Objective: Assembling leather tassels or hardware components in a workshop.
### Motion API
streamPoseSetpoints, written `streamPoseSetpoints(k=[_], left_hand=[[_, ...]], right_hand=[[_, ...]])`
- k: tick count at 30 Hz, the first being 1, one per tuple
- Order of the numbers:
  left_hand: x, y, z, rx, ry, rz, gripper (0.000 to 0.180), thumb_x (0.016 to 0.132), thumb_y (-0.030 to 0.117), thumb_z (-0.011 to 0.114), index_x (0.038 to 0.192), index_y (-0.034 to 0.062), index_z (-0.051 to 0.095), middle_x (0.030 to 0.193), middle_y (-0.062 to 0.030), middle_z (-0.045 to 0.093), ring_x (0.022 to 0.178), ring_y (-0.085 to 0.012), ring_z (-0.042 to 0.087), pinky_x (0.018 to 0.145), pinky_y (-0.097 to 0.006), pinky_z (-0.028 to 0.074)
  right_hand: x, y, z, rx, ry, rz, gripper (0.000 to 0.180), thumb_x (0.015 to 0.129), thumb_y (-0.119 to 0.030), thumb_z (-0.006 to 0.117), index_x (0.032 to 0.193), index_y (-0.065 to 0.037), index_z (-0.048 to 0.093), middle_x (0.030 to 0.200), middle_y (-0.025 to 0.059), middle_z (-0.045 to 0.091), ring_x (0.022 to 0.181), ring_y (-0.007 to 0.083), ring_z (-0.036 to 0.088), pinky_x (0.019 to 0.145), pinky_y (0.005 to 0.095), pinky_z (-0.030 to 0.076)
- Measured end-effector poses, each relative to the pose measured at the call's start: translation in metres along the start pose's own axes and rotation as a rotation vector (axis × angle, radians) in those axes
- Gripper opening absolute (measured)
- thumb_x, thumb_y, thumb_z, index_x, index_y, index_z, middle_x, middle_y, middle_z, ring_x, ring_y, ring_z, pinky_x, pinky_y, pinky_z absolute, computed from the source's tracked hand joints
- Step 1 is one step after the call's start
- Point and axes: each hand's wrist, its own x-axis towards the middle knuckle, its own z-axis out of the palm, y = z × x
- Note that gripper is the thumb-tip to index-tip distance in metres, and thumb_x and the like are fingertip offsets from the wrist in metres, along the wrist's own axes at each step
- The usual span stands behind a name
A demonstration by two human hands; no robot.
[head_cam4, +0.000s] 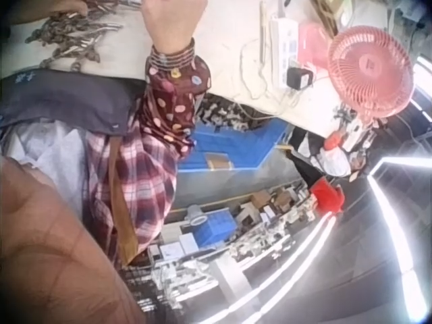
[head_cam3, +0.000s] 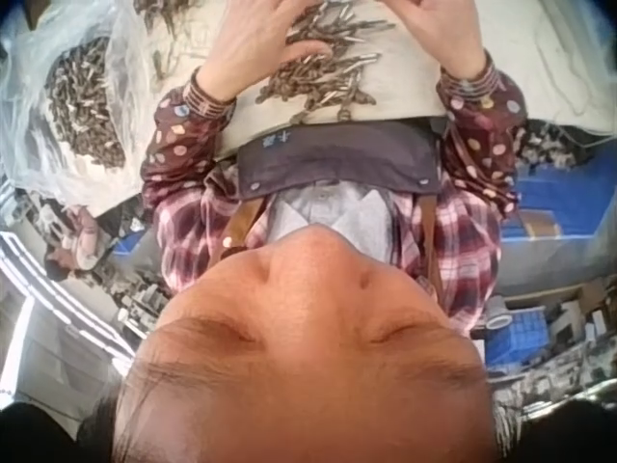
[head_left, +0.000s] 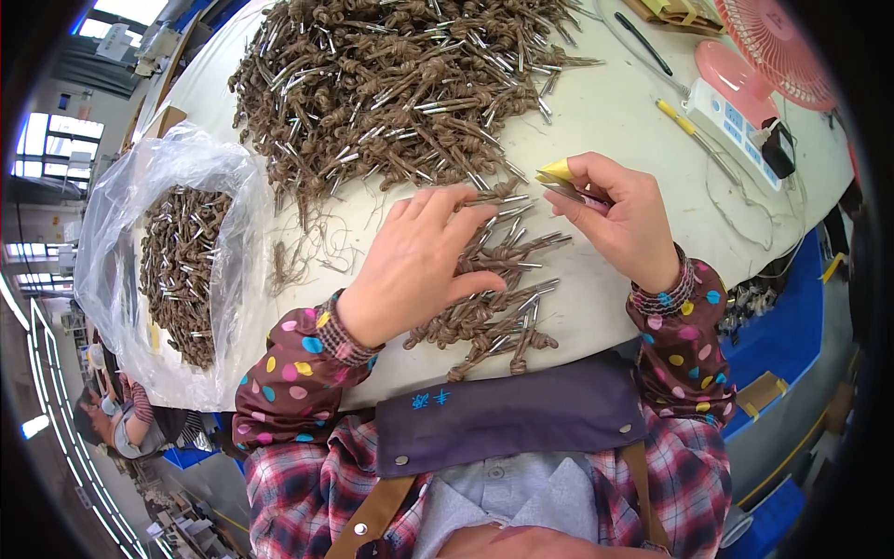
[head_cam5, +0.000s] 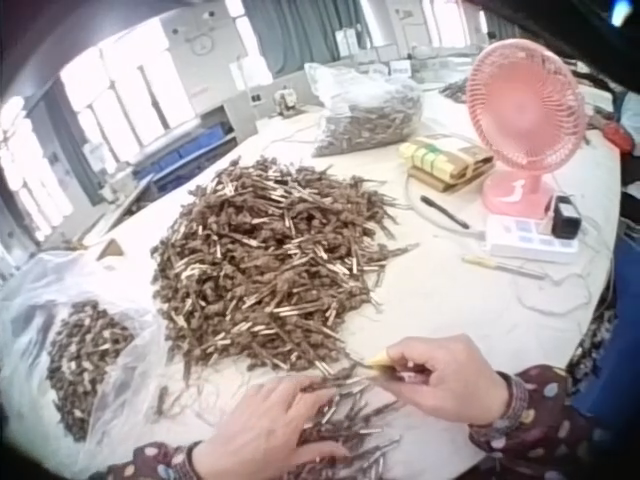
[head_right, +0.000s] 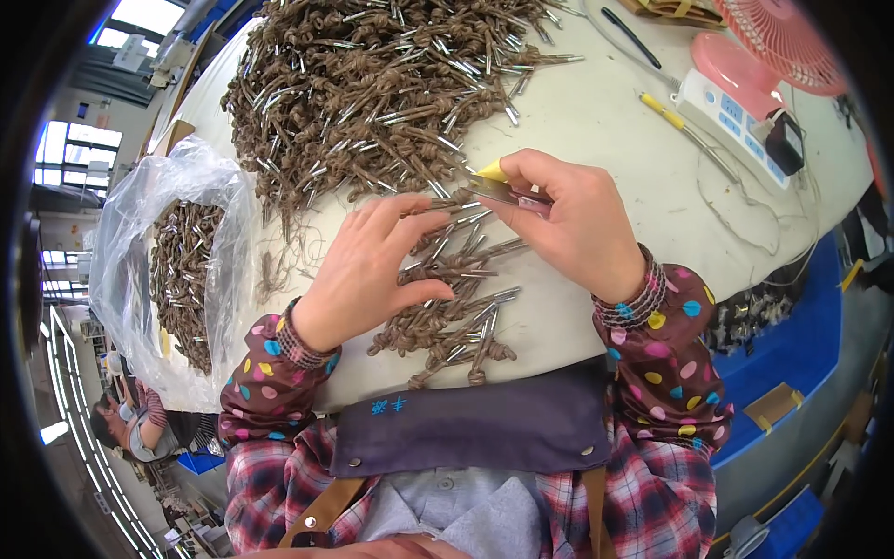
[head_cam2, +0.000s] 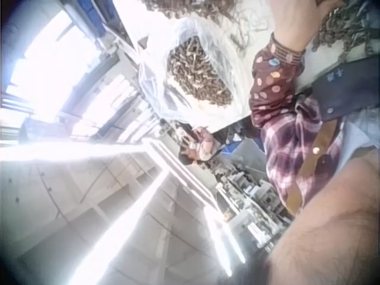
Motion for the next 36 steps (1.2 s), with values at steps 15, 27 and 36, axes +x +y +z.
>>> streamPoseSetpoints(k=[15,27,36], left_hand=[[-0.004,0.065,0.023,0.180,-0.217,0.001,0.083,0.068,0.045,0.072,0.132,0.0011,0.041,0.118,-0.0190,0.044,0.111,-0.0331,0.047,0.082,-0.041,0.048],[0.012,0.049,0.025,0.012,-0.263,-0.001,0.050,0.067,0.007,0.065,0.115,0.0135,0.052,0.102,-0.0123,0.049,0.096,-0.0309,0.053,0.072,-0.041,0.052],[0.009,0.016,0.009,-0.303,-0.056,-0.026,0.045,0.064,0.000,0.063,0.107,0.0086,0.055,0.088,-0.0116,0.057,0.075,-0.0289,0.059,0.068,-0.037,0.049]], right_hand=[[-0.002,-0.005,-0.010,-0.037,-0.001,-0.005,0.022,0.078,-0.013,0.073,0.091,0.001,0.063,0.072,0.0103,0.063,0.058,0.0133,0.056,0.055,0.0245,0.046],[0.000,0.008,-0.001,-0.084,0.064,-0.166,0.024,0.077,-0.019,0.075,0.089,-0.003,0.063,0.070,0.0061,0.062,0.055,0.0159,0.055,0.054,0.0243,0.045],[0.002,0.007,-0.004,0.053,0.066,0.010,0.018,0.080,-0.016,0.071,0.089,-0.002,0.065,0.071,0.0094,0.065,0.059,0.0129,0.060,0.056,0.0245,0.047]])
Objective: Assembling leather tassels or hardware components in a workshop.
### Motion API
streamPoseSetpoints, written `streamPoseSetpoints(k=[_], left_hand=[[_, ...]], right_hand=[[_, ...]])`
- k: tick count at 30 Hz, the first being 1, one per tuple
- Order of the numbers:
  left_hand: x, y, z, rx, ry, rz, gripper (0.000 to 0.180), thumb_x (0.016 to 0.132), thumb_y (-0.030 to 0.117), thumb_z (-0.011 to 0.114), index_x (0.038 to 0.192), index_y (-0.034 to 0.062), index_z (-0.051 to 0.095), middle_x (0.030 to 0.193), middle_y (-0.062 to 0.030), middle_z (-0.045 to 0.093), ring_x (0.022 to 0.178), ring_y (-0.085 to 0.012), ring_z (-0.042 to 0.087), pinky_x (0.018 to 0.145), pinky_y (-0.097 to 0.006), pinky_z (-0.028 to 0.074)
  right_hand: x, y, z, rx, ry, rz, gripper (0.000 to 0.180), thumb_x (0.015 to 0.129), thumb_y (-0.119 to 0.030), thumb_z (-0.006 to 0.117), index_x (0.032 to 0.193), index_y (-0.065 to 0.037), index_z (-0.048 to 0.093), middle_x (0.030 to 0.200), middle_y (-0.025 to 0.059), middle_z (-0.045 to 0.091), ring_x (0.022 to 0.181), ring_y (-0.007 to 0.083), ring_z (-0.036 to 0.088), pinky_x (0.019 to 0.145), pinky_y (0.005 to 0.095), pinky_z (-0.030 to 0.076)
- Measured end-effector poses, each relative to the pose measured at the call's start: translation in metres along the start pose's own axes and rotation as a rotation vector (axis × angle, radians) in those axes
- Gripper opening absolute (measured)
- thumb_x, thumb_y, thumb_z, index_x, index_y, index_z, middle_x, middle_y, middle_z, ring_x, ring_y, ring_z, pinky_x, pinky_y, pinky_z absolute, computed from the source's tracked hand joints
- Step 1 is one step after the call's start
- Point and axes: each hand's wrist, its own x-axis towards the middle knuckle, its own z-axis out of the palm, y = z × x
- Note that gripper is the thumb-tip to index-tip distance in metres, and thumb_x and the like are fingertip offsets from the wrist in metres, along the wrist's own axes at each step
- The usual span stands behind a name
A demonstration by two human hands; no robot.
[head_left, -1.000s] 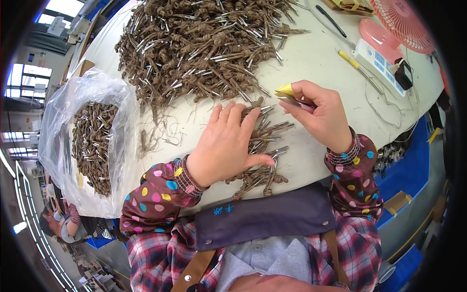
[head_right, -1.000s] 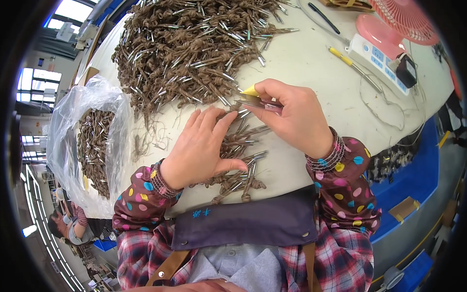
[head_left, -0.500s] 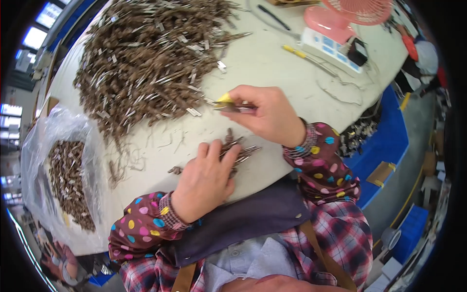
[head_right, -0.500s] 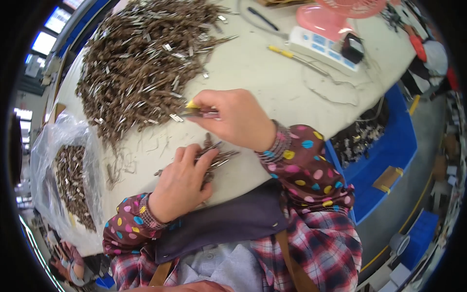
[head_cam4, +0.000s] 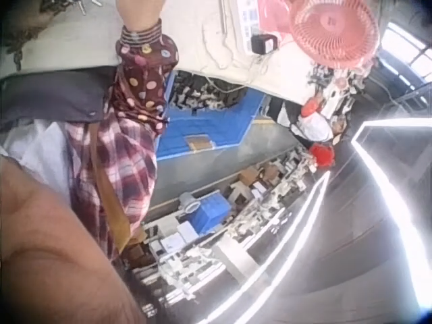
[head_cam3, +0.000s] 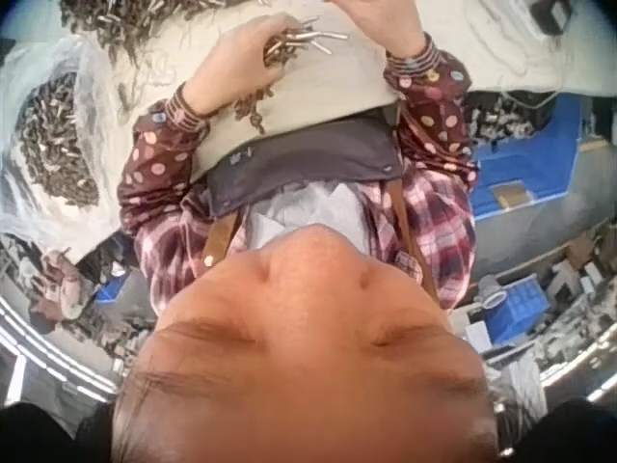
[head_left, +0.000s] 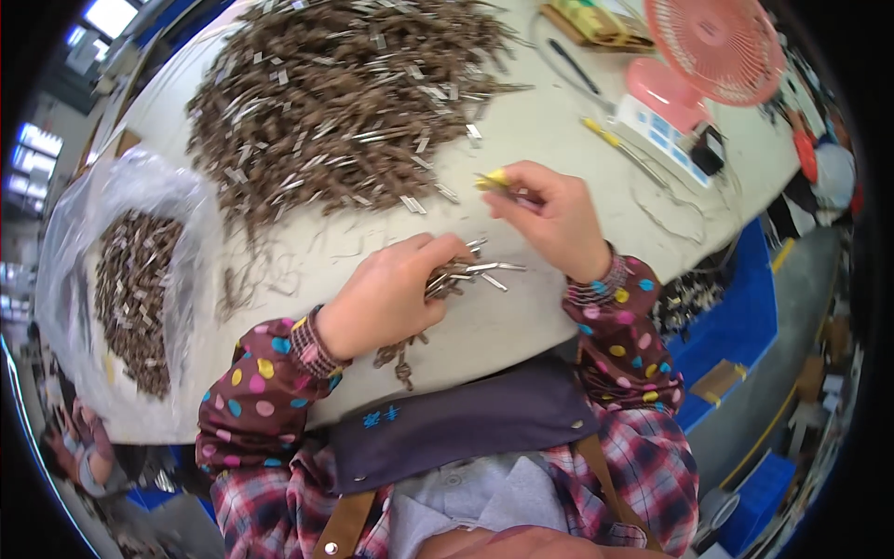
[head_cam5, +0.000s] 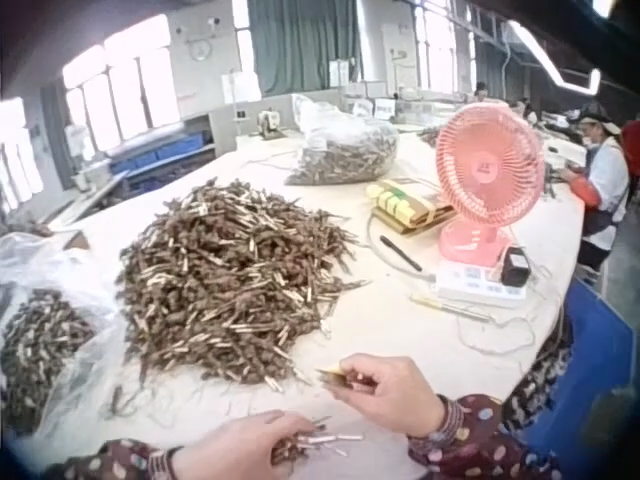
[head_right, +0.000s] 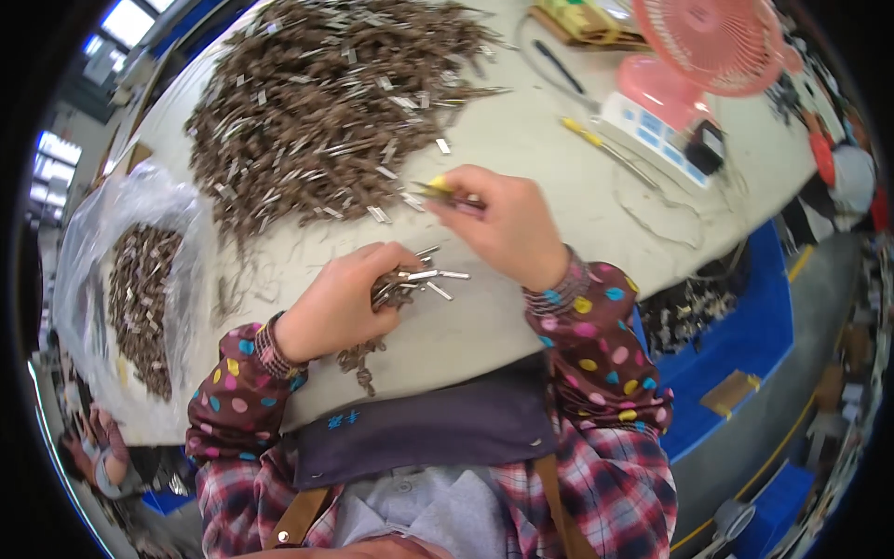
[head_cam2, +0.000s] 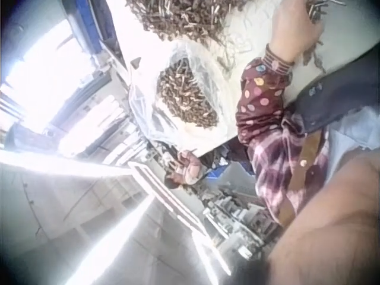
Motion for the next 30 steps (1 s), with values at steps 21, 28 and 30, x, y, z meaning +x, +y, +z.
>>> streamPoseSetpoints(k=[21,28,30], left_hand=[[-0.198,-0.128,-0.154,0.726,0.618,-0.627,0.038,0.092,0.008,0.054,0.129,0.0041,0.047,0.114,-0.0129,0.052,0.089,-0.0257,0.051,0.081,-0.035,0.043],[-0.106,-0.127,-0.073,0.398,0.226,-0.424,0.035,0.077,0.003,0.066,0.110,0.0025,0.054,0.095,-0.0134,0.055,0.081,-0.0280,0.053,0.071,-0.037,0.044],[-0.104,-0.145,-0.071,0.441,0.251,-0.402,0.030,0.077,0.002,0.065,0.105,0.0017,0.054,0.089,-0.0118,0.055,0.075,-0.0264,0.052,0.067,-0.036,0.043]], right_hand=[[0.003,0.006,0.001,-0.162,-0.017,-0.055,0.022,0.080,-0.028,0.068,0.086,-0.008,0.065,0.070,0.0094,0.064,0.065,0.0273,0.063,0.060,0.0340,0.047],[0.000,0.011,-0.003,-0.160,-0.024,-0.034,0.023,0.079,-0.029,0.068,0.087,-0.008,0.064,0.067,0.0083,0.063,0.063,0.0275,0.061,0.058,0.0356,0.046],[0.001,0.012,-0.001,-0.153,-0.032,-0.043,0.023,0.079,-0.030,0.068,0.086,-0.008,0.064,0.067,0.0082,0.063,0.063,0.0276,0.061,0.058,0.0359,0.046]])
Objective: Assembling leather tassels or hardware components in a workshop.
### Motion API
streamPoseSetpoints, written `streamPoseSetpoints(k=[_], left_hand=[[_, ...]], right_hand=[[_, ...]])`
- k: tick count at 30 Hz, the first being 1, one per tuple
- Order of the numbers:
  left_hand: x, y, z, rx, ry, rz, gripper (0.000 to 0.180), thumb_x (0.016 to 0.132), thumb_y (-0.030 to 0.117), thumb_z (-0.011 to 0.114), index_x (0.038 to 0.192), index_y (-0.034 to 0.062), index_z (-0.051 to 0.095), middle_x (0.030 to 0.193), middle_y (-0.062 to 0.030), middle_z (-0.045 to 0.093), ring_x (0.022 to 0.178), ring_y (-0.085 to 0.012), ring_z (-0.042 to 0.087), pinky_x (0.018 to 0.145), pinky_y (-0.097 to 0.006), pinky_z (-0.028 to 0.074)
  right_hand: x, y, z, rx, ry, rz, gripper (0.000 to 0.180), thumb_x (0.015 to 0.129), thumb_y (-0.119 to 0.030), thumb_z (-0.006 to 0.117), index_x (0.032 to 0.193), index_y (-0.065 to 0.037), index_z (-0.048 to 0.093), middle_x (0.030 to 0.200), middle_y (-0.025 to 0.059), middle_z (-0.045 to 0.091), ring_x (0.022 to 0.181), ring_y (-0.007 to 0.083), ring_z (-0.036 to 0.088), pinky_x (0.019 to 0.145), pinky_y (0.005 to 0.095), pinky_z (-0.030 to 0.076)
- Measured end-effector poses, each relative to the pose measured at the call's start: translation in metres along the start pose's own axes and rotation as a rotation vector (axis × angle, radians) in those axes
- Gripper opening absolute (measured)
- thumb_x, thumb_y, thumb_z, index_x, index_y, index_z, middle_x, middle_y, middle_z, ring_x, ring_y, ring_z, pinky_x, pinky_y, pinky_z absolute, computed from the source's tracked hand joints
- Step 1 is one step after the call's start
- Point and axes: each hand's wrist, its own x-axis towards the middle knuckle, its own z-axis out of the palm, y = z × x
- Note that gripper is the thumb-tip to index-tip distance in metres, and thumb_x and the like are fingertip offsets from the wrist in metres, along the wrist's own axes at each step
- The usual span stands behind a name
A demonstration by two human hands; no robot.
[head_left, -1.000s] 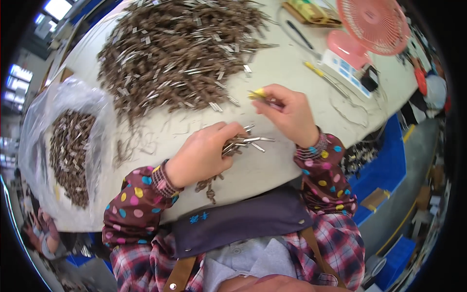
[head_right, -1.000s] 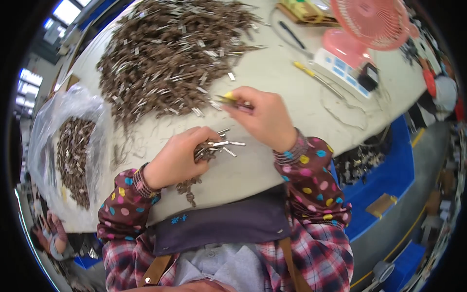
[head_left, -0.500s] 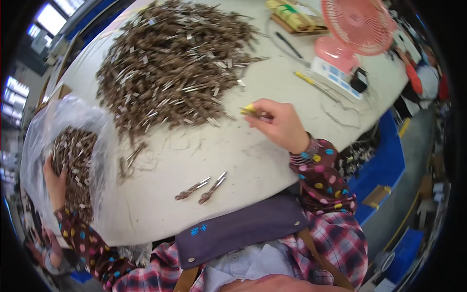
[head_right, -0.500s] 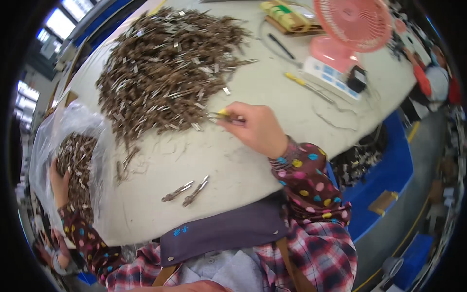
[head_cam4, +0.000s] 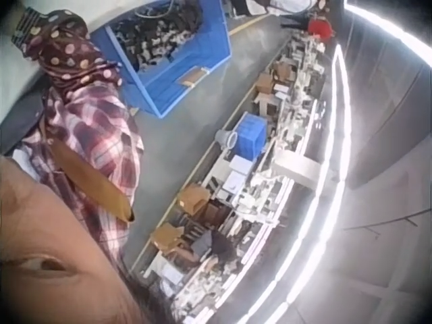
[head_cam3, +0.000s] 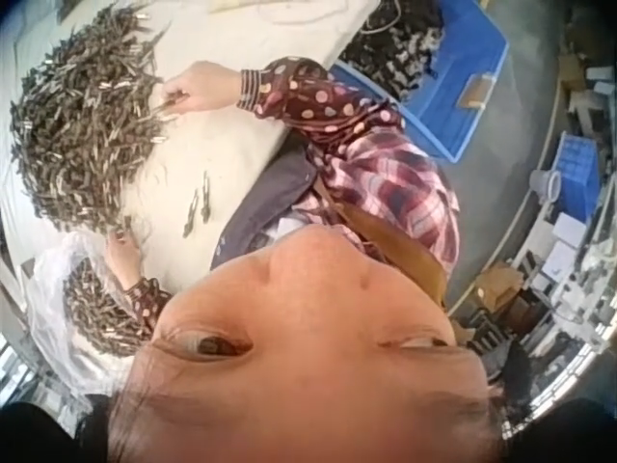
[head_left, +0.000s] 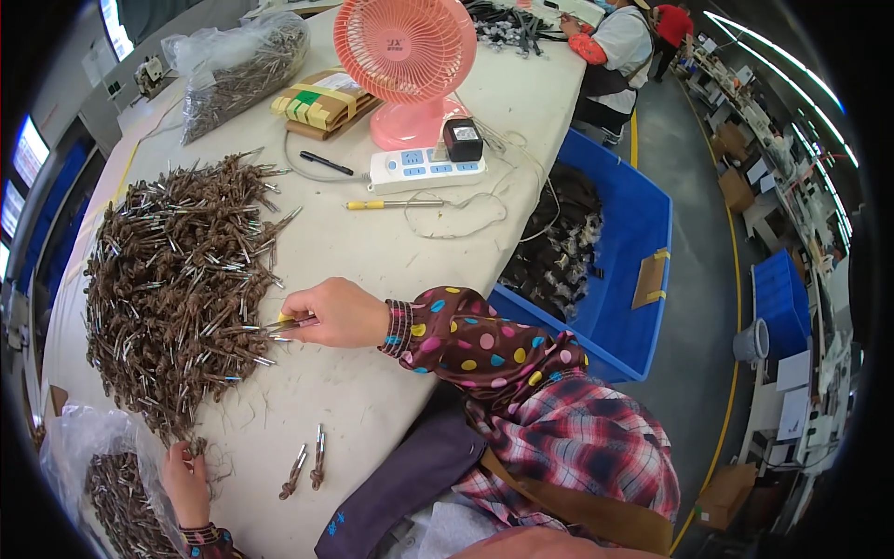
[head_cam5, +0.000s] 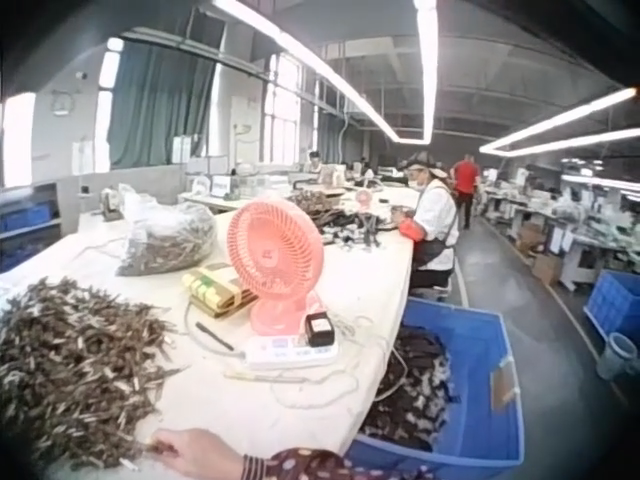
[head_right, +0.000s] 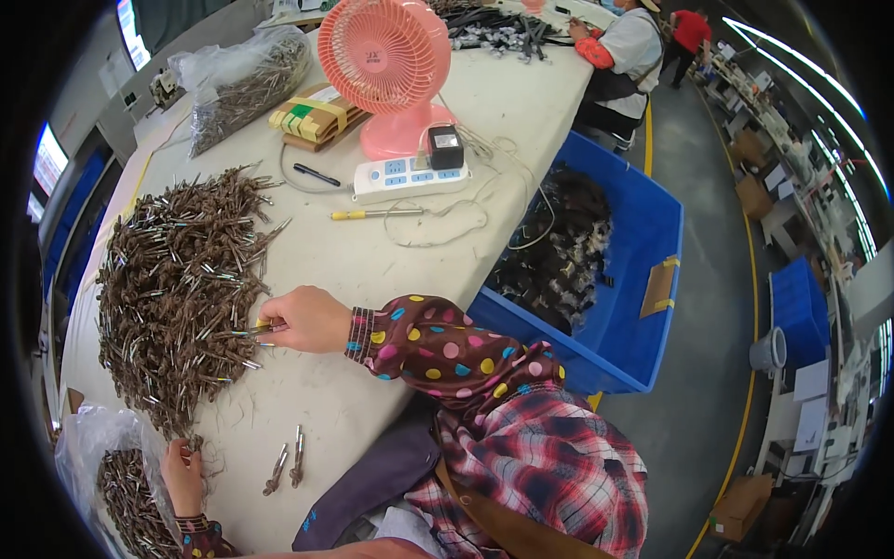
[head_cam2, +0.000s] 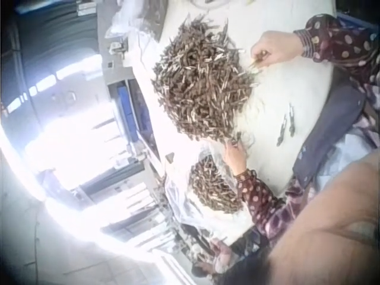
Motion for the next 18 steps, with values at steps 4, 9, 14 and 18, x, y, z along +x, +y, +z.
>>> streamPoseSetpoints(k=[4,9,14,18], left_hand=[[-0.015,-0.012,-0.005,-0.022,0.023,-0.101,0.020,0.077,-0.003,0.057,0.097,0.0004,0.055,0.075,-0.0130,0.056,0.070,-0.0282,0.056,0.064,-0.037,0.045],[0.010,0.004,-0.011,-0.186,0.162,-0.008,0.016,0.080,0.005,0.061,0.096,0.0038,0.060,0.084,-0.0120,0.061,0.071,-0.0266,0.059,0.065,-0.034,0.047],[0.005,0.000,-0.029,-0.018,0.100,-0.091,0.011,0.082,0.014,0.064,0.089,0.0055,0.066,0.082,-0.0089,0.060,0.073,-0.0236,0.058,0.067,-0.033,0.047],[-0.012,0.001,-0.022,0.076,0.040,-0.073,0.015,0.078,0.021,0.067,0.085,0.0069,0.067,0.082,-0.0083,0.061,0.078,-0.0249,0.059,0.070,-0.036,0.047]], right_hand=[[0.006,-0.002,0.018,0.001,0.000,-0.084,0.024,0.079,-0.031,0.069,0.085,-0.008,0.064,0.066,0.0095,0.062,0.061,0.0284,0.061,0.057,0.0358,0.046],[-0.003,-0.006,-0.001,0.073,0.041,0.025,0.018,0.080,-0.017,0.070,0.088,-0.002,0.064,0.066,0.0097,0.062,0.056,0.0162,0.061,0.051,0.0262,0.044],[-0.006,-0.004,0.000,0.143,-0.030,0.101,0.010,0.083,-0.006,0.066,0.089,0.001,0.063,0.067,-0.0020,0.059,0.053,-0.0002,0.038,0.049,0.0169,0.030],[0.000,-0.007,0.008,0.131,-0.061,0.115,0.011,0.084,-0.005,0.065,0.092,0.001,0.061,0.069,-0.0025,0.059,0.053,-0.0009,0.036,0.050,0.0160,0.029]])
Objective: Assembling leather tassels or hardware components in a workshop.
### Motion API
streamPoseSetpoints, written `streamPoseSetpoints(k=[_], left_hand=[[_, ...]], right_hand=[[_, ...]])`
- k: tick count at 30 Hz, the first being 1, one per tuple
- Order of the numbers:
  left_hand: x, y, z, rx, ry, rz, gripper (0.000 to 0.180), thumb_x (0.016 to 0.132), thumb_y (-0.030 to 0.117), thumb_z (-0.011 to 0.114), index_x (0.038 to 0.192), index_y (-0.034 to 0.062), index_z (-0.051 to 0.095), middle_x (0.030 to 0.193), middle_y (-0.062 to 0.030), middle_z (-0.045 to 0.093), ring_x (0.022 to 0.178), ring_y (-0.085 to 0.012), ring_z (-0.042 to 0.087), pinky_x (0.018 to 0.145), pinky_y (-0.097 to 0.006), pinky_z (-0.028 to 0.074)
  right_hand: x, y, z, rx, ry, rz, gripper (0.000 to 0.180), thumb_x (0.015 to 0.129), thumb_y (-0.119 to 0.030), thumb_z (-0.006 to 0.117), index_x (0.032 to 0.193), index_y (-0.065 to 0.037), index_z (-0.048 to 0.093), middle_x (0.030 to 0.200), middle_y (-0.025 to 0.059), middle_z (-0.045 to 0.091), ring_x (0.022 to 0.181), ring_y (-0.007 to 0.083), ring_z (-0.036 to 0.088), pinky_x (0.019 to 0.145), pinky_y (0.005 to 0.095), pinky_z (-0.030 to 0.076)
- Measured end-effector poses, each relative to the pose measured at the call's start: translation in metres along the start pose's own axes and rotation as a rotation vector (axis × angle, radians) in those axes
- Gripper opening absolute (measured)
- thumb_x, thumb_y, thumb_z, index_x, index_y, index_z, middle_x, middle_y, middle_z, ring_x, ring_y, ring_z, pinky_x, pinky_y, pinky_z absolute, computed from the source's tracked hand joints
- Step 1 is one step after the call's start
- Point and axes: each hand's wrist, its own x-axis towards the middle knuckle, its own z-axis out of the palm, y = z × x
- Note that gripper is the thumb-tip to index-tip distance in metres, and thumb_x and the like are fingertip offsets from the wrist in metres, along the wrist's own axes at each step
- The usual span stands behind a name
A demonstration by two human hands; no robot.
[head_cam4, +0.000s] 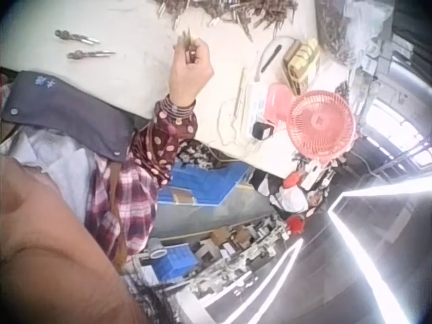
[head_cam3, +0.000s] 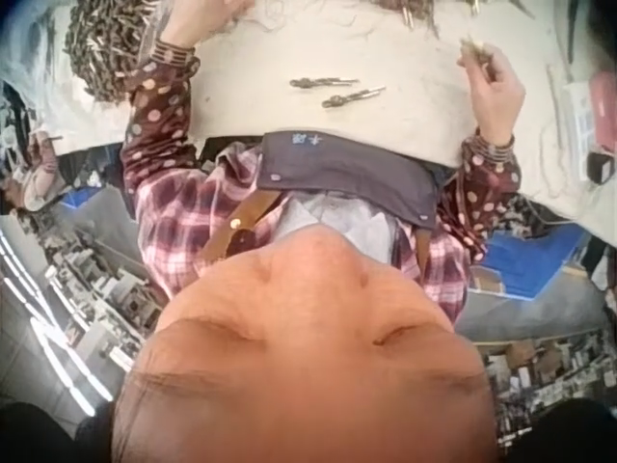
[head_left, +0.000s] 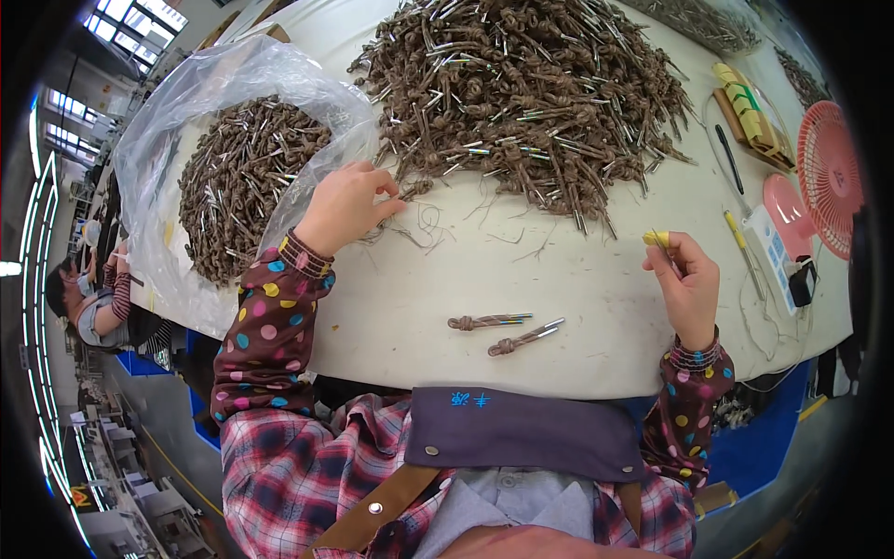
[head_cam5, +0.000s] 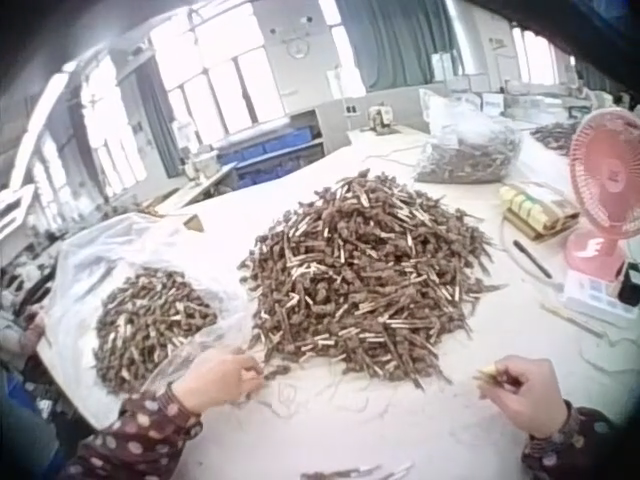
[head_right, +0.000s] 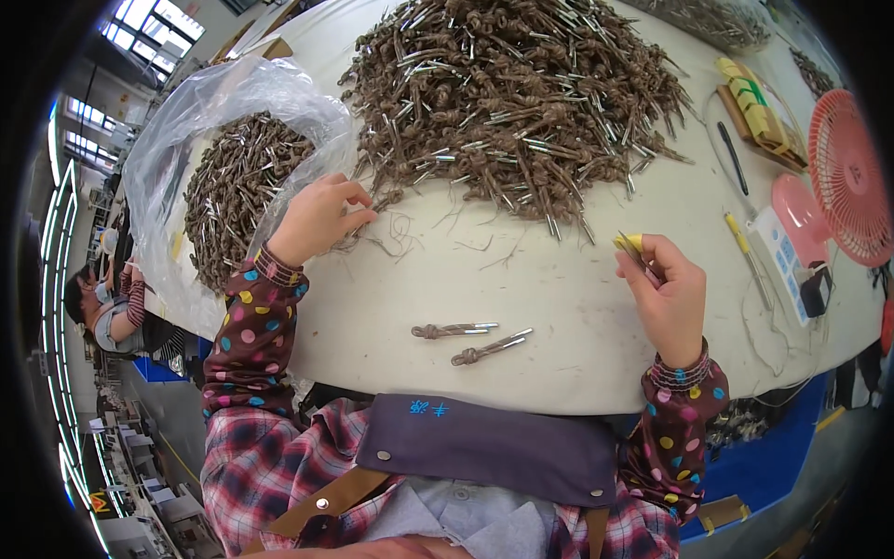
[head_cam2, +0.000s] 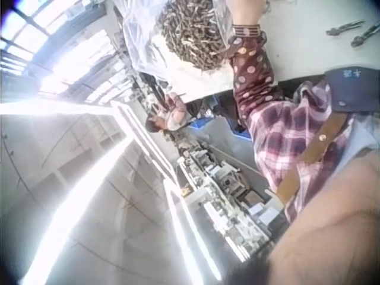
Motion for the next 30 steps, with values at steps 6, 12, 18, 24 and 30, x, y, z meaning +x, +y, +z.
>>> streamPoseSetpoints(k=[6,12,18,24,30], left_hand=[[0.006,0.002,-0.005,-0.025,-0.023,-0.006,0.012,0.078,0.017,0.063,0.081,0.0045,0.062,0.081,-0.0084,0.062,0.073,-0.0250,0.060,0.071,-0.034,0.048],[-0.002,0.008,-0.028,-0.833,-0.193,-0.161,0.019,0.096,0.013,0.048,0.110,0.0018,0.052,0.080,0.0021,0.062,0.069,-0.0027,0.053,0.065,-0.018,0.041],[-0.003,0.048,-0.033,-1.002,-0.338,-0.058,0.027,0.097,0.015,0.047,0.122,0.0057,0.047,0.086,0.0013,0.065,0.070,0.0004,0.043,0.063,-0.016,0.035],[0.004,0.076,-0.018,-1.065,-0.453,0.075,0.024,0.098,0.011,0.044,0.119,-0.0003,0.048,0.092,-0.0030,0.060,0.089,-0.0072,0.058,0.079,-0.022,0.045],[0.014,0.088,-0.013,-1.128,-0.519,0.182,0.022,0.098,0.010,0.044,0.115,-0.0008,0.052,0.086,-0.0010,0.057,0.085,-0.0081,0.058,0.077,-0.022,0.046]], right_hand=[[0.000,0.000,0.001,0.002,0.006,-0.001,0.011,0.085,-0.006,0.064,0.092,0.001,0.061,0.070,-0.0018,0.059,0.053,-0.0007,0.035,0.050,0.0160,0.030],[-0.003,-0.003,0.000,-0.002,0.017,0.013,0.010,0.085,-0.005,0.064,0.092,0.002,0.061,0.070,-0.0013,0.060,0.054,-0.0005,0.038,0.051,0.0159,0.031],[-0.001,-0.010,0.001,0.016,0.013,0.033,0.012,0.083,-0.004,0.065,0.094,0.002,0.062,0.068,-0.0003,0.060,0.055,0.0011,0.041,0.051,0.0168,0.033],[0.022,-0.046,0.045,-0.143,-0.045,-0.502,0.036,0.076,-0.001,0.070,0.111,-0.003,0.060,0.094,0.0068,0.065,0.075,0.0128,0.063,0.059,0.0232,0.052],[0.035,-0.048,0.063,-0.073,-0.310,-0.476,0.037,0.076,-0.004,0.072,0.110,-0.005,0.061,0.097,0.0094,0.065,0.082,0.0204,0.065,0.068,0.0284,0.057]])
